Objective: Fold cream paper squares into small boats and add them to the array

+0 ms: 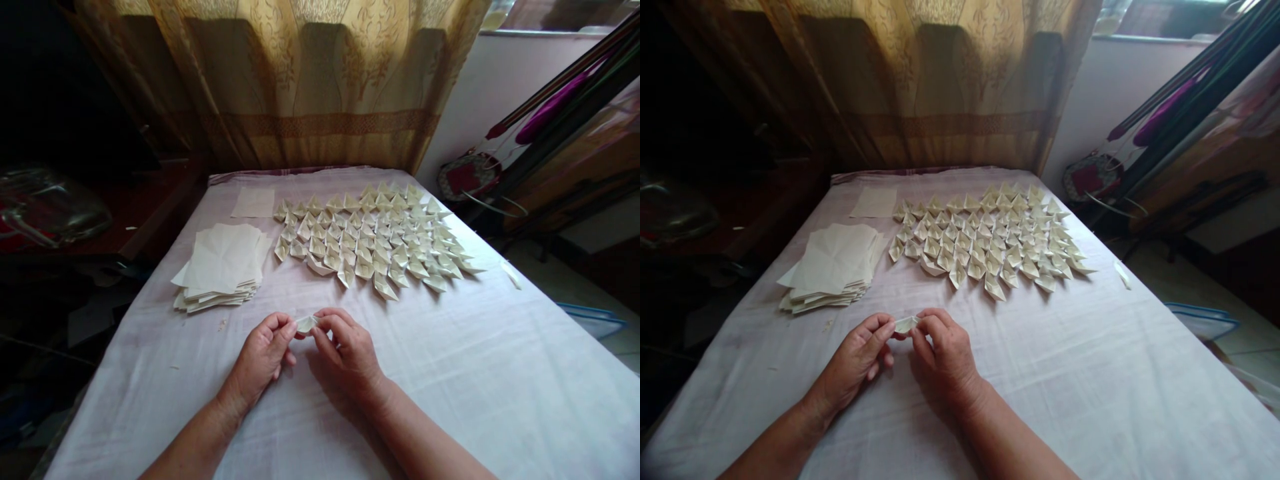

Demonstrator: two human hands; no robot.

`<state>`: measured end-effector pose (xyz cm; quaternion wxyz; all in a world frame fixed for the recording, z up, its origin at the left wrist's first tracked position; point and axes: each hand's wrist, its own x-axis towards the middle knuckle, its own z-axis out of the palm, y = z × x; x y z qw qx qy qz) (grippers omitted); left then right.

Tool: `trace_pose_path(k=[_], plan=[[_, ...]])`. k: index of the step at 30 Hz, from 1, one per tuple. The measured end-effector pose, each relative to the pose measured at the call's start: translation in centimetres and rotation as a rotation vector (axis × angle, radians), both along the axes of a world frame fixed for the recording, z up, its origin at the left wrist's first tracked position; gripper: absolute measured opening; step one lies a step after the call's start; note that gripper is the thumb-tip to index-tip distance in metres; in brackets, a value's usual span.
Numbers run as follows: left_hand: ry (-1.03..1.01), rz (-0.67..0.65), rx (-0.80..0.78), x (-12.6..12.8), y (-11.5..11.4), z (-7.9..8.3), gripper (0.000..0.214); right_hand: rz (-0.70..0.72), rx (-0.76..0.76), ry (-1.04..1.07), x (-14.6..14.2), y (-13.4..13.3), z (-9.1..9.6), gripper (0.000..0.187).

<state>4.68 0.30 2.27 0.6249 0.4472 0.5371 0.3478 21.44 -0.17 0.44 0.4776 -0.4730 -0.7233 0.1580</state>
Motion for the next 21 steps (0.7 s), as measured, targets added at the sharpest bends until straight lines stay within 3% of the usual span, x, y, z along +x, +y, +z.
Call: trace_pose_path(k=[5, 9, 16, 21], plan=[[0.201, 0.045, 0.220, -0.34, -0.27, -0.56, 0.052, -0.003, 0.014, 0.014, 0.03, 0.16, -0.09, 0.013], [0.389, -0.002, 0.462, -0.51, -0.42, -0.32, 0.026, 0.020, 0.025, 0.017, 0.00, 0.11, 0.01, 0.013], [0.472, 0.010, 0.548, -0.77, -0.27, -0.16, 0.015, 0.055, 0.043, 0.034, 0.09, 0.05, -0.04, 0.013], [0.511, -0.040, 0.700, -0.95, -0.48, -0.33, 0.015, 0.051, 0.026, 0.023, 0.23, 0.05, -0.11, 0.011]])
